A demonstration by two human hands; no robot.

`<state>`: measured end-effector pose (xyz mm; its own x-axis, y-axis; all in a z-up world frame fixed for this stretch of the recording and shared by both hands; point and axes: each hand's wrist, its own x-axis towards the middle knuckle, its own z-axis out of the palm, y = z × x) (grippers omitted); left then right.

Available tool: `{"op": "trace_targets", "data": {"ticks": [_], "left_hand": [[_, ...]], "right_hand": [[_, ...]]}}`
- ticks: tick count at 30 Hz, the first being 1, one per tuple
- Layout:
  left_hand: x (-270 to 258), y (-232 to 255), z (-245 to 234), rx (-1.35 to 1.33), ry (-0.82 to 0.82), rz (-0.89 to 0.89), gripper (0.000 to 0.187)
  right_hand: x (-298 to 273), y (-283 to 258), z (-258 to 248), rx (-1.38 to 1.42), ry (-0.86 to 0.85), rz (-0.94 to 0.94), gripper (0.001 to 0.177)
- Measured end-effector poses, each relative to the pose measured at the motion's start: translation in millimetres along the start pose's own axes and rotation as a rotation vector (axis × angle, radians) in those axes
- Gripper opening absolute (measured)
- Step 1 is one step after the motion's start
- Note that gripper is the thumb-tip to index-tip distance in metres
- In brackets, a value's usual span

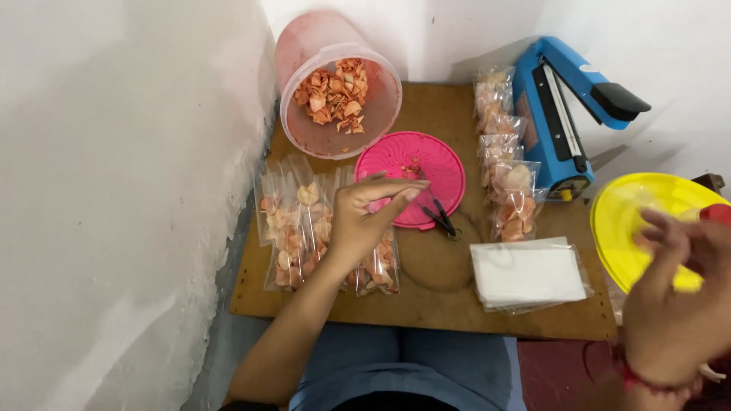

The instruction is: Manually filling small plastic bags with dried vegetable pieces and sealing them with a heat sealer.

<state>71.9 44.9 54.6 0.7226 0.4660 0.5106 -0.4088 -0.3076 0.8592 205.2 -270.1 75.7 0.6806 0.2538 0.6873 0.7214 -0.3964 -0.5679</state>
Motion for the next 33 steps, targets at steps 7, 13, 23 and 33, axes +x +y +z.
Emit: {"op": "trace_targets", "data": {"ticks": [7, 13, 23, 33], "left_hand": [[-13, -8, 4, 0.081, 0.174, 0.192, 0.022], [-20, -17, 4, 0.334, 0.244, 0.457, 0.029], [-30, -13, 9, 0.694, 0.211, 0.943, 0.017], [-33, 19, -3, 0.910, 0.003, 1.211, 0.027]], "right_hand": [[-53, -18, 27, -0.860, -0.271, 0.014, 0.026], [-96, 13, 79, -0.776, -0.188, -0.373, 0.006], [-31, -64, 52, 0.321, -0.326, 0.070, 0.022], [-49, -21, 95, 1.282, -0.695, 0.710, 0.052]]}}
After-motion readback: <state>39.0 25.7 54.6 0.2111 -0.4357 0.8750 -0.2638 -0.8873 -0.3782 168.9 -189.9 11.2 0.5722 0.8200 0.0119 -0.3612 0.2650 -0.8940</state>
